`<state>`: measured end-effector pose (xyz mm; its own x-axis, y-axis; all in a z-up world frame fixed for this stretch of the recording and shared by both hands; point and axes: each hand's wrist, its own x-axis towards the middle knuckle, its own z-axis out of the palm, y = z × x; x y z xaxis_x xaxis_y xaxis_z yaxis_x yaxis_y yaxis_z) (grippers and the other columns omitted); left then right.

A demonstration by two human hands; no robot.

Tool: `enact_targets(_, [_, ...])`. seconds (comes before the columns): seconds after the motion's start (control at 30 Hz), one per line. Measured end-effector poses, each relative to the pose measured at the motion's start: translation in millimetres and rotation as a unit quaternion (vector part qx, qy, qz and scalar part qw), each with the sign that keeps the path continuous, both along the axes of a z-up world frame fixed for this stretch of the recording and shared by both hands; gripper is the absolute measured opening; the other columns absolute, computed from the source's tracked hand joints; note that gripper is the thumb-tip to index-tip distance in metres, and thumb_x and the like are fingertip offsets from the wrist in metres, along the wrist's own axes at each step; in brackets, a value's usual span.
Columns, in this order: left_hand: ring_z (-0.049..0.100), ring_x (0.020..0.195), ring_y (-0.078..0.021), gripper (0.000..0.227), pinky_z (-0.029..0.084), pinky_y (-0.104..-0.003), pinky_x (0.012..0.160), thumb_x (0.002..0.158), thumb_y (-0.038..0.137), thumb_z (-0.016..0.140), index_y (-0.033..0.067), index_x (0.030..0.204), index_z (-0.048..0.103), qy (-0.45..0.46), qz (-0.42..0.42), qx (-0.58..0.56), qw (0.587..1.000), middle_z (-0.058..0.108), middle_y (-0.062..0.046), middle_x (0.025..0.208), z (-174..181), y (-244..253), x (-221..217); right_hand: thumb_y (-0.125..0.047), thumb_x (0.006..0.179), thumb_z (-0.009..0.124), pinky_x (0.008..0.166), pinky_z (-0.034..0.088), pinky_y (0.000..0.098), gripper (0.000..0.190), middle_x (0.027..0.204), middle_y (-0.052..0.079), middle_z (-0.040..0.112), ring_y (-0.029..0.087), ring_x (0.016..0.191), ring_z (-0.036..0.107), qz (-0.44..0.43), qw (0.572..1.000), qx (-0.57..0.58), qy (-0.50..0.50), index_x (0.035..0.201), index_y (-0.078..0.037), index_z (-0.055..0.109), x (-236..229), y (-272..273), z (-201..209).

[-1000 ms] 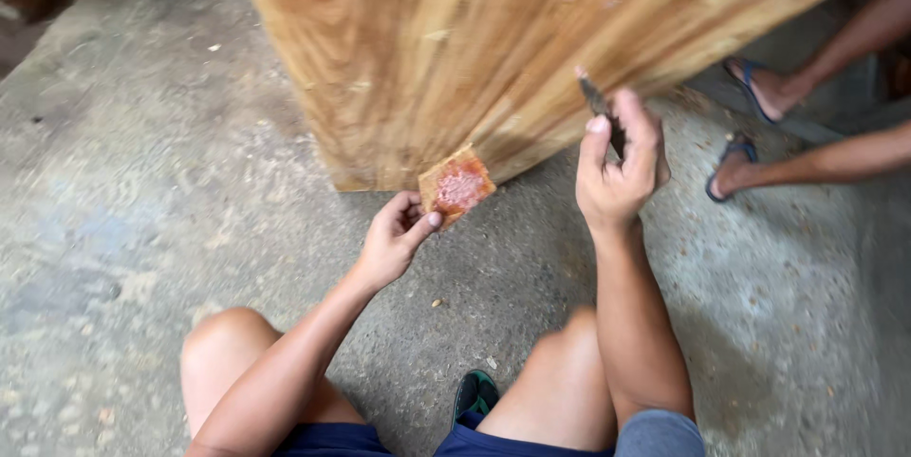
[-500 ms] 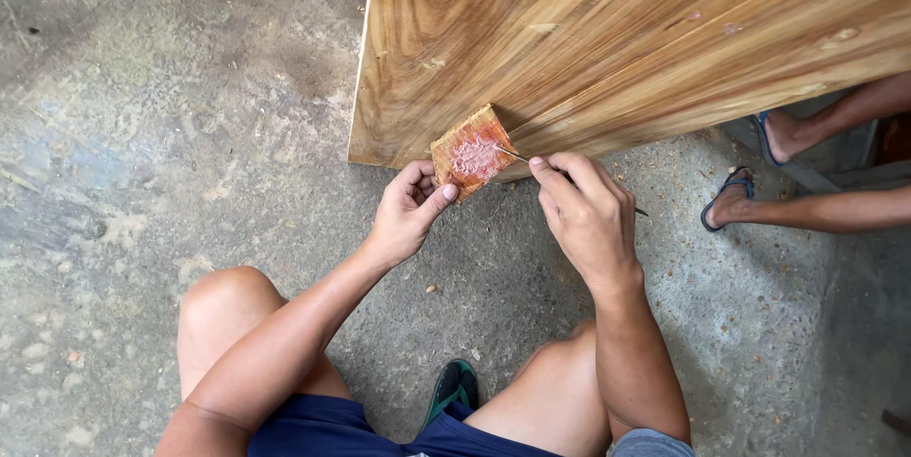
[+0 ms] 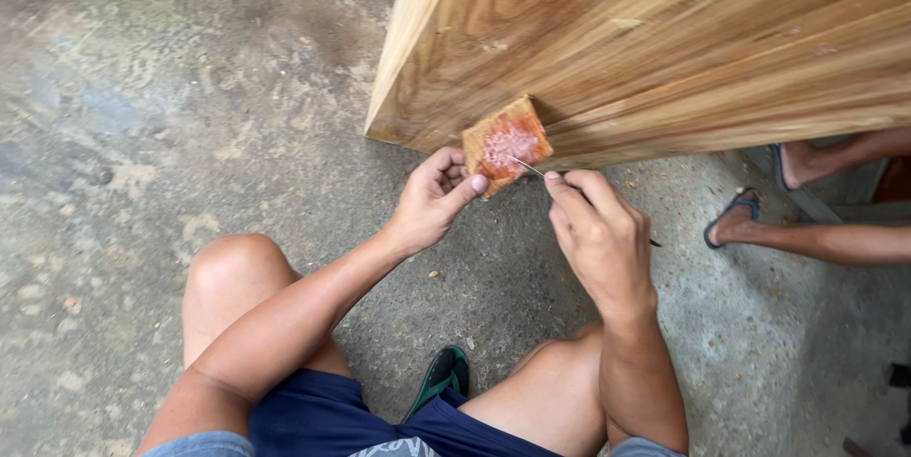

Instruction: The person kneels beside a large wooden panel and uses a small metal spatula to spread a reddish paste from a small wooden block onto the wood surface. The person repeatedly dips the spatula into the paste and applies it to different areas of the panel, smoothing the material into the grain.

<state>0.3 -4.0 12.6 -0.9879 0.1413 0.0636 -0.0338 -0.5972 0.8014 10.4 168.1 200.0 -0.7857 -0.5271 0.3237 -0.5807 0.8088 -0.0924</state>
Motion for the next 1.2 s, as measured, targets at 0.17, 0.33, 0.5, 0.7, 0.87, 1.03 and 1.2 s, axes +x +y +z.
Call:
enact_targets(0.17, [0.066, 0.083, -0.0083, 0.026, 0.056, -0.027, 0.073, 0.099, 0.018, 0.071, -0.0003, 0.115, 0.062, 0.006, -0.031, -0.208, 0.978, 0.072, -0.005, 0.094, 0, -3, -2, 0.006, 0.094, 0.073, 0.077, 0.060, 0.0331, 0.025, 0.111, 0.011, 0.071, 0.022, 0.092, 0.073, 0.012, 0.990, -0.136, -0.020, 0.117, -0.003, 0.073, -2, 13, 1])
enact_targets(0.33, [0.067, 0.075, -0.0076, 0.025, 0.056, -0.026, 0.068, 0.099, 0.022, 0.071, 0.0006, 0.109, 0.063, 0.040, -0.045, -0.297, 0.953, 0.071, -0.003, 0.085, 1, -5, 1, 0.009, 0.101, 0.073, 0.075, 0.058, 0.0303, 0.017, 0.114, 0.016, 0.067, 0.022, 0.090, 0.069, -0.011, 0.984, -0.155, 0.088, 0.116, 0.004, 0.067, -11, 38, -16])
enact_targets(0.5, [0.059, 0.078, -0.0067, 0.028, 0.052, -0.026, 0.068, 0.101, 0.022, 0.070, 0.0004, 0.116, 0.060, 0.076, 0.010, -0.139, 0.987, 0.066, -0.002, 0.093, 14, -29, 5, 0.012, 0.116, 0.062, 0.074, 0.061, 0.0257, 0.016, 0.124, 0.016, 0.057, 0.018, 0.088, 0.071, -0.016, 0.946, -0.305, 0.105, 0.131, 0.011, 0.056, -19, 60, -32])
enact_targets(0.7, [0.068, 0.084, -0.0127, 0.031, 0.060, -0.029, 0.074, 0.105, 0.029, 0.066, 0.0043, 0.118, 0.053, 0.086, 0.180, 0.028, 0.980, 0.068, -0.006, 0.101, 33, -90, 10, 0.011, 0.116, 0.059, 0.077, 0.061, 0.0270, 0.013, 0.127, 0.014, 0.052, 0.018, 0.091, 0.070, -0.009, 0.935, -0.340, 0.095, 0.128, 0.009, 0.053, -30, 52, -51])
enact_targets(0.87, [0.066, 0.073, -0.0124, 0.029, 0.063, -0.033, 0.073, 0.104, 0.028, 0.063, 0.0047, 0.117, 0.053, -0.020, 0.264, 0.137, 0.954, 0.068, -0.008, 0.101, 22, -135, -18, 0.009, 0.095, 0.069, 0.082, 0.058, 0.0346, 0.025, 0.112, 0.016, 0.065, 0.027, 0.099, 0.069, 0.008, 0.983, -0.153, 0.099, 0.120, 0.002, 0.071, -32, 6, -78])
enact_targets(1.03, [0.065, 0.072, -0.0105, 0.024, 0.062, -0.032, 0.072, 0.107, 0.025, 0.061, 0.0035, 0.113, 0.055, -0.116, 0.254, 0.177, 0.944, 0.066, -0.007, 0.097, 5, -153, -42, 0.010, 0.094, 0.070, 0.082, 0.059, 0.0332, 0.030, 0.111, 0.015, 0.068, 0.025, 0.098, 0.069, 0.028, 0.975, -0.212, 0.064, 0.121, 0.000, 0.073, -44, -64, -115])
enact_targets(1.2, [0.065, 0.071, -0.0106, 0.024, 0.059, -0.030, 0.070, 0.105, 0.026, 0.062, 0.0048, 0.111, 0.054, -0.101, 0.233, 0.154, 0.955, 0.070, -0.007, 0.097, 3, -148, -47, 0.013, 0.096, 0.066, 0.086, 0.059, 0.0342, 0.034, 0.118, 0.014, 0.066, 0.025, 0.104, 0.068, -0.008, 0.952, -0.288, 0.105, 0.126, -0.002, 0.071, -55, -114, -157])
